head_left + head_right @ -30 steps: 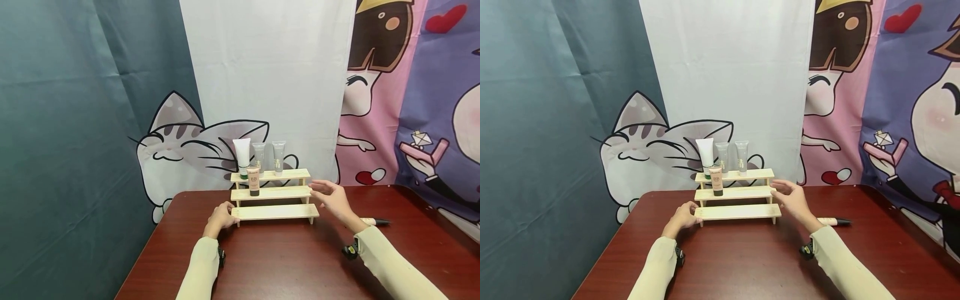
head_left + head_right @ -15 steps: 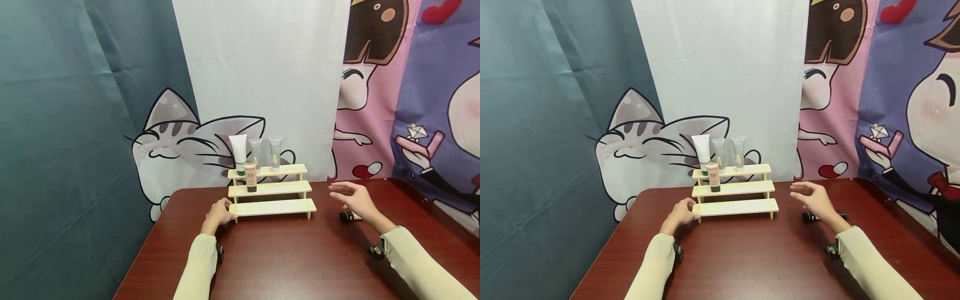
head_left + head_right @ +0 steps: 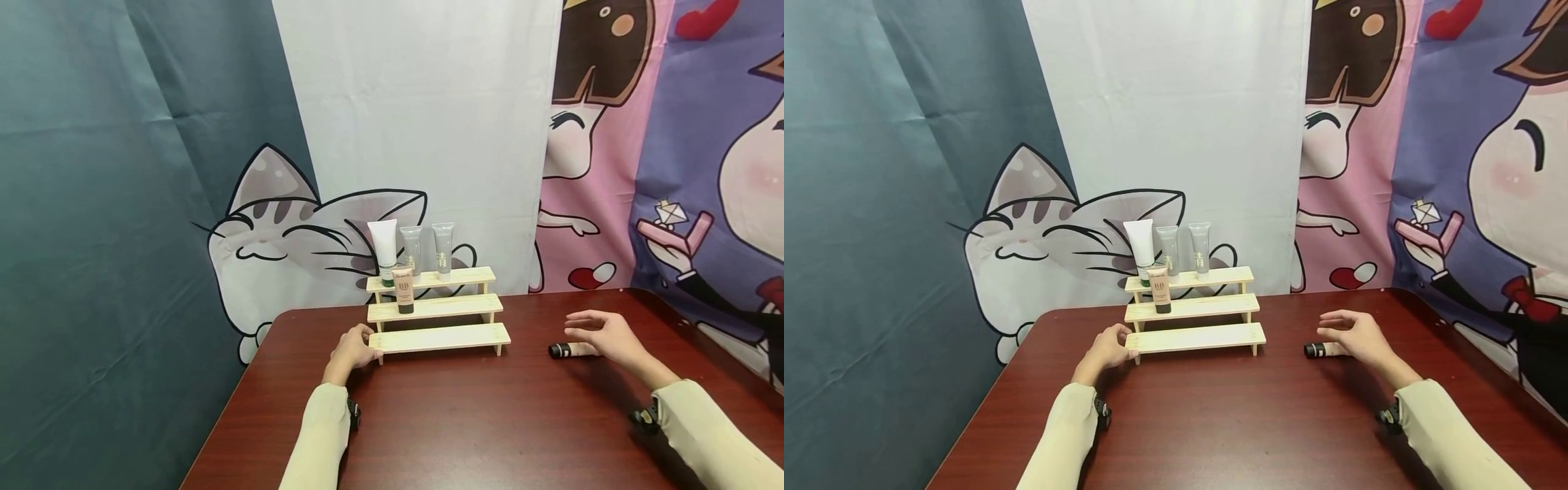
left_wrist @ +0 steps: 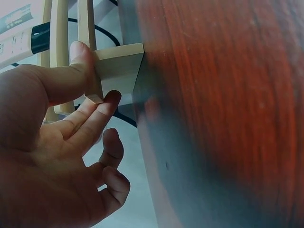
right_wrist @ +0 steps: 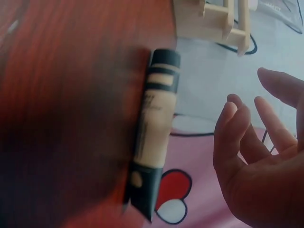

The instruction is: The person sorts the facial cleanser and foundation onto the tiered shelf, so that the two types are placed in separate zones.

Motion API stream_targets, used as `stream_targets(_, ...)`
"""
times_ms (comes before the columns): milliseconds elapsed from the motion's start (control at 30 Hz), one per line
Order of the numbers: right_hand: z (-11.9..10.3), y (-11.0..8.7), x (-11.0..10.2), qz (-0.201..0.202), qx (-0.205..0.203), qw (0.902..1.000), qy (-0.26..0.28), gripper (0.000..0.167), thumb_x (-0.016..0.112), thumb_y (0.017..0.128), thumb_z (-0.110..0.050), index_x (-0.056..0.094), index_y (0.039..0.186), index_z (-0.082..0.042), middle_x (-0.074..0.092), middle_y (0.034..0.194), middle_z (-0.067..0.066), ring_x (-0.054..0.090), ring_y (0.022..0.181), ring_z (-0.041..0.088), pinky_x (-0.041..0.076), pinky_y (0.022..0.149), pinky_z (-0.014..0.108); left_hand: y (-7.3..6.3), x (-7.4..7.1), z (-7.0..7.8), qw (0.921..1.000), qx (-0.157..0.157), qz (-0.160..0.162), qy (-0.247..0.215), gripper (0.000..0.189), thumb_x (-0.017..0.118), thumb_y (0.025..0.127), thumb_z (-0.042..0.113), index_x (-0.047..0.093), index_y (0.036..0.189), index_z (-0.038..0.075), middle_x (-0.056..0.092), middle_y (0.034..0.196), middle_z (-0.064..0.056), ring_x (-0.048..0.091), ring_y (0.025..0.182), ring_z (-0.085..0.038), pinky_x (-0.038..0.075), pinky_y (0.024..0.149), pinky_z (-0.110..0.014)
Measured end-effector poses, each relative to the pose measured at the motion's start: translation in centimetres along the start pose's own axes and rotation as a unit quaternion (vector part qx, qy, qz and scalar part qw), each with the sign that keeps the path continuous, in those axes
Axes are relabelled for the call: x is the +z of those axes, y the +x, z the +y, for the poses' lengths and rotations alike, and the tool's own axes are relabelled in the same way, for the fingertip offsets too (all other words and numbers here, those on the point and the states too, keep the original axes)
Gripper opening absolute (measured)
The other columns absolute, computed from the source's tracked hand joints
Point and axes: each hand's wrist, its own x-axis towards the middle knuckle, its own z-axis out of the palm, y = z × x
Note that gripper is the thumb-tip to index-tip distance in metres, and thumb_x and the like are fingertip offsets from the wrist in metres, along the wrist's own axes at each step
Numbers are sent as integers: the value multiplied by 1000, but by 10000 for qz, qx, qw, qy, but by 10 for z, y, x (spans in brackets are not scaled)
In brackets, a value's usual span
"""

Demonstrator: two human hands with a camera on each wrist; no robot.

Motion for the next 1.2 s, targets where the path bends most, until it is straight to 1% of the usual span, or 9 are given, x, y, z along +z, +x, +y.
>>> stream_targets(133,7,-5,-5,-21,349,9992,-209,42,77,88,-22,67,118,6,74,97,11,60,61,13,49,49,30,0,0,-1,10000,28,7,-24,46,86,76,24,64,115,13,66,114,-6,61,103,-26,46,82,-54)
stream_targets(233,12,-8,-7,-101,568,9979,-291,49,79,86,-25,64,121,7,73,99,15,57,58,20,49,47,33,-1,0,-1,10000,36,35,-24,46,87,76,24,64,115,13,66,113,-6,61,103,-27,46,82,-55)
stream_targets(400,22,-12,-8,-205,616,9970,-433,53,80,84,-23,63,123,8,70,107,24,59,61,19,49,47,33,-1,-1,-1,10000,50,17,16,47,87,76,25,64,115,13,65,112,-5,61,102,-26,46,80,-55)
stream_targets(533,28,-16,-12,-151,711,9961,-496,55,82,83,-26,63,123,8,71,107,23,59,57,19,48,46,32,-1,-1,0,10000,34,3,6,46,87,76,25,64,115,13,65,112,-5,61,102,-26,46,80,-54)
stream_targets(667,34,-19,-19,-83,814,9953,-509,57,82,83,-26,62,123,9,70,107,24,61,59,18,49,46,32,0,-2,0,10000,45,18,-14,47,87,76,26,64,115,13,65,112,-5,61,102,-27,46,80,-55)
stream_targets(833,43,-20,-29,-169,983,9942,-393,60,81,83,-23,58,126,12,68,110,27,64,62,16,49,47,32,0,-3,0,10000,33,-12,22,48,86,77,26,64,117,13,66,113,-5,61,103,-27,47,81,-54)
stream_targets(967,51,-22,-36,-327,1135,9918,-481,65,82,83,-24,56,129,12,67,111,27,64,65,15,50,49,33,0,-3,1,10000,31,-34,26,48,86,77,26,64,118,13,65,113,-5,61,103,-27,46,81,-55)
stream_targets(1067,55,-21,-41,-590,1289,9886,-502,68,83,81,-23,54,131,13,68,104,24,62,64,14,49,49,33,0,-3,0,10000,36,-39,15,48,86,77,25,64,117,13,65,112,-5,61,102,-26,46,81,-55)
stream_targets(1200,60,-19,-45,-789,1297,9870,-533,66,84,76,-13,55,128,14,66,95,17,52,53,14,46,45,31,0,-2,1,10000,30,-24,-16,47,86,77,25,64,117,13,65,111,-4,61,101,-26,46,81,-55)
